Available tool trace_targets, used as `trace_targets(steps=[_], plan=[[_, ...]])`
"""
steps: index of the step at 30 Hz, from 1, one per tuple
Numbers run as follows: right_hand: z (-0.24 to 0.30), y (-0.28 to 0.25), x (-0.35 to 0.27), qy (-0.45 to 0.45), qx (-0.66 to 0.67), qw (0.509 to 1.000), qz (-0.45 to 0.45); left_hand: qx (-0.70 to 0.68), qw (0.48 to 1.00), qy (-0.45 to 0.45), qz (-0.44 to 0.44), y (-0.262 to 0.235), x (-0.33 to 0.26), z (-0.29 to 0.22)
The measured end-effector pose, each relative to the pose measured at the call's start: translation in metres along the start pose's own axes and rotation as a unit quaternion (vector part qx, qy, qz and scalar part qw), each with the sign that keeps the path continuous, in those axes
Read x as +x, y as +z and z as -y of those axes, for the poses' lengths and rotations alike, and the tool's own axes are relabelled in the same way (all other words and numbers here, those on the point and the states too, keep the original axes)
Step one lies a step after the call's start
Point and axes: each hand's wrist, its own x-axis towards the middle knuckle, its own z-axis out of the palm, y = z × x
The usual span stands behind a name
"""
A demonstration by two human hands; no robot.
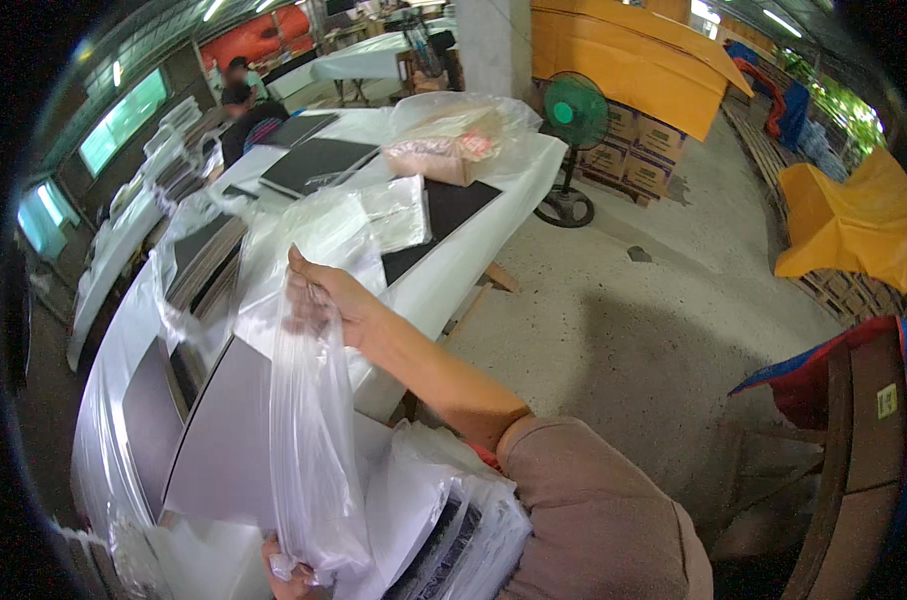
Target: The person places books into plastic bags by hand and stacks them on a table.
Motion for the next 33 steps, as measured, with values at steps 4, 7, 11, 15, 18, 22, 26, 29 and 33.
trace_targets(steps=[4, 7, 11, 15, 18, 22, 26, 29, 33], plan=[[-0.007, -0.022, -0.026, 0.098, -0.034, 0.994, -0.027, 0.020, 0.999, -0.019, 0.018, 0.009, 0.015, 0.006], [-0.042, -0.040, -0.042, 0.223, -0.048, 0.973, 0.029, 0.031, 0.999, -0.024, 0.021, 0.011, 0.018, 0.010], [-0.101, -0.016, -0.072, 0.413, -0.307, 0.825, 0.235, 0.047, 0.998, -0.028, 0.020, 0.010, 0.023, 0.015], [-0.117, -0.035, -0.057, 0.084, -0.409, 0.862, 0.287, 0.068, 0.997, -0.032, 0.031, 0.017, 0.030, 0.021], [-0.076, -0.035, -0.023, 0.143, -0.075, 0.959, 0.234, 0.078, 0.995, -0.031, 0.047, 0.020, 0.036, 0.024], [-0.099, -0.003, -0.052, 0.281, -0.261, 0.852, 0.356, 0.088, 0.994, -0.038, 0.059, 0.018, 0.042, 0.028], [-0.123, 0.013, -0.061, 0.208, -0.383, 0.699, 0.568, 0.096, 0.992, -0.042, 0.073, 0.020, 0.046, 0.030], [-0.085, -0.003, -0.027, -0.085, -0.131, 0.917, 0.367, 0.101, 0.990, -0.040, 0.087, 0.025, 0.048, 0.028], [-0.071, 0.030, -0.023, -0.024, 0.074, 0.996, 0.043, 0.106, 0.990, -0.034, 0.084, 0.018, 0.049, 0.026]])
